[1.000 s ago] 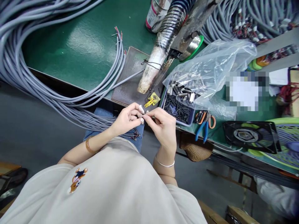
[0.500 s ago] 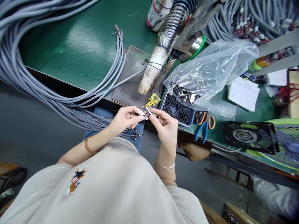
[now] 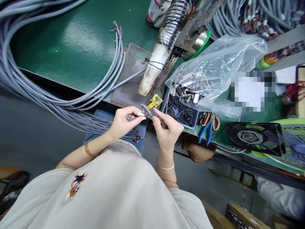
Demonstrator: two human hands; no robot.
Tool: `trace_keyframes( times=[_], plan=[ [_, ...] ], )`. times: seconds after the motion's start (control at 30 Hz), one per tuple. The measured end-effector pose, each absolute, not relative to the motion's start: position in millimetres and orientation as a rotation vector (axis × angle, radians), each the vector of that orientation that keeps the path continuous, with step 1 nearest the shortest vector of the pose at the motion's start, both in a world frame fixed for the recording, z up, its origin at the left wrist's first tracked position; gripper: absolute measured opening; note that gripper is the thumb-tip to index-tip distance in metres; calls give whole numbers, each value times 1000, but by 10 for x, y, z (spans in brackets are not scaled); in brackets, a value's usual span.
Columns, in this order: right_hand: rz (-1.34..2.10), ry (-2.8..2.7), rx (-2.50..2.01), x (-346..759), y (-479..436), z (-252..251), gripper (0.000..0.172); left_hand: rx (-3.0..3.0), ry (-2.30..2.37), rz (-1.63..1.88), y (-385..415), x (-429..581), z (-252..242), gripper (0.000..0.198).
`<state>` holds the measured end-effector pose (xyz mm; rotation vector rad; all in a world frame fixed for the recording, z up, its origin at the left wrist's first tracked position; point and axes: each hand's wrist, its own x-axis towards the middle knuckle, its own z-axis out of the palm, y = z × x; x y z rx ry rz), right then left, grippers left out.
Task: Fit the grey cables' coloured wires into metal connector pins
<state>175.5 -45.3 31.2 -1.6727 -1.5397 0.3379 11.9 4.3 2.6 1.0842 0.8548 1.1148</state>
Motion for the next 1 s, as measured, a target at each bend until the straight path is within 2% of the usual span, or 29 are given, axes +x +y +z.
trace_keyframes(
  times=[0.13,0.3,0.43,0.63,1.0],
  plan=[
    [205,-1226,-1536,1748,-502,266,28,914,867,1052,123,104,36,28],
    [426,-1230,-1581,1704,-486,170,13,835,861,985,167,86,19,35],
    [683,-1260,-1562,1653,-423,96,15,919,885,1004,160,110,6,31],
    [553,-1341,-1546,1621,-322,95,13,1232,1053,1111,170,158,-25,13],
    [635,-1286,-1490,1676,-192,104,10,1326,1138,1109,266,220,11,11]
  ],
)
